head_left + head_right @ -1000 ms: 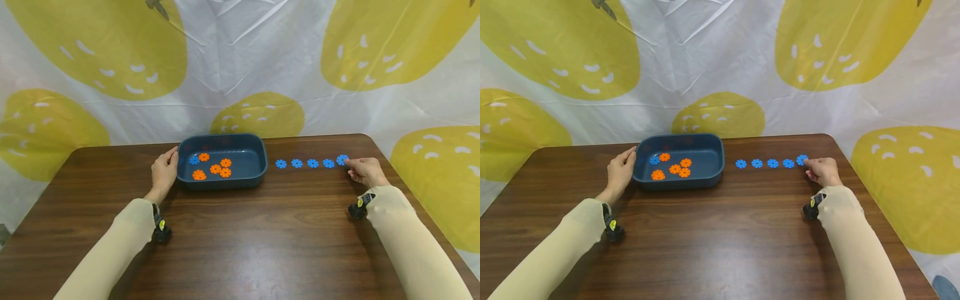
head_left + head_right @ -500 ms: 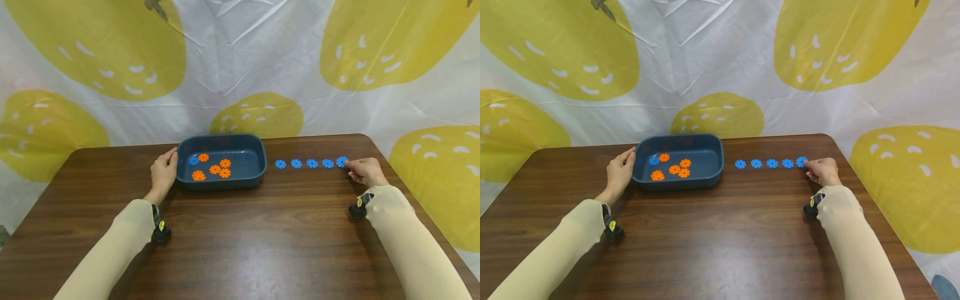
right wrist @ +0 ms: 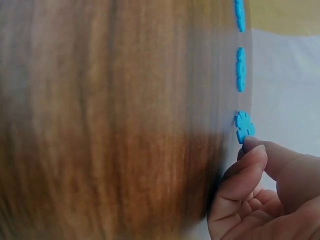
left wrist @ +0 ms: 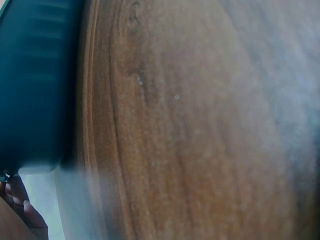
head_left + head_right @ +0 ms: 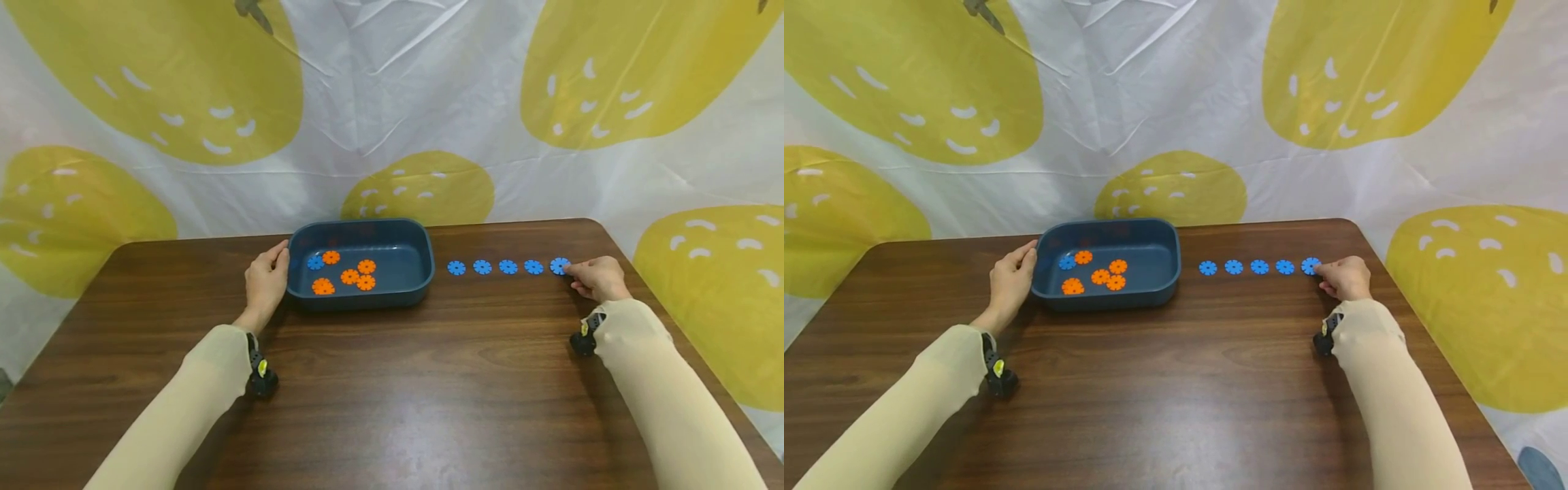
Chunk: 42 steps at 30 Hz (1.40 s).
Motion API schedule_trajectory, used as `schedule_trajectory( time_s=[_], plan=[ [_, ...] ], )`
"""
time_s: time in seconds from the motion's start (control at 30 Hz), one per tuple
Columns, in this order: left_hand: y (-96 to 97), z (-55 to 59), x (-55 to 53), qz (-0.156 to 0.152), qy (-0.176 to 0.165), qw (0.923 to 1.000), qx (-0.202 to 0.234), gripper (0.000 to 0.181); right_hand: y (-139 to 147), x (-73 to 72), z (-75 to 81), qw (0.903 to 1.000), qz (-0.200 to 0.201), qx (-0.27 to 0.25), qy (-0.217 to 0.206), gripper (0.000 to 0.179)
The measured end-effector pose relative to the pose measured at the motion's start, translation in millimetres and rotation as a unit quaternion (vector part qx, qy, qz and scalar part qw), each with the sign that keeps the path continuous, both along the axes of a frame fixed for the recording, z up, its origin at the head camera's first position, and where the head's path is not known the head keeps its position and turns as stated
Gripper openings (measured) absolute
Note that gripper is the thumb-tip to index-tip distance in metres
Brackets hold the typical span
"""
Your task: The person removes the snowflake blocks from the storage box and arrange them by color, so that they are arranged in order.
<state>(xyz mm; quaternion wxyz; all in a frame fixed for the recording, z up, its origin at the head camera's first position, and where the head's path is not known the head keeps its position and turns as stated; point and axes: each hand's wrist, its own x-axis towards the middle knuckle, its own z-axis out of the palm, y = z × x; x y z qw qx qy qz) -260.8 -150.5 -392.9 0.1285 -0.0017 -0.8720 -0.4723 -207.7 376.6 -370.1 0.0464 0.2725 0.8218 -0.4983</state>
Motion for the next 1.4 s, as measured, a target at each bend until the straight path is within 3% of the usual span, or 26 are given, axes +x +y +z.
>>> schedule_trajectory(
  time_s=[0.33, 0.67, 1.4],
  plan=[
    [-0.7, 2.9, -0.3, -0.011, -0.009, 0.9999, 0.005, 0.042, -3.1, -0.8, 1.3, 0.9971, 0.004, 0.076, -0.007, 0.026],
    [-1.7, 2.2, -1.6, -0.006, 0.003, 1.0000, 0.000, 0.040, 0.4, -4.6, 4.1, 0.9978, 0.029, 0.059, -0.008, 0.022],
    [-0.9, 0.7, -0.6, -0.004, 0.003, 1.0000, -0.007, 0.040, 0.0, -5.1, 4.5, 0.9993, 0.013, 0.026, -0.022, 0.020]
  ],
)
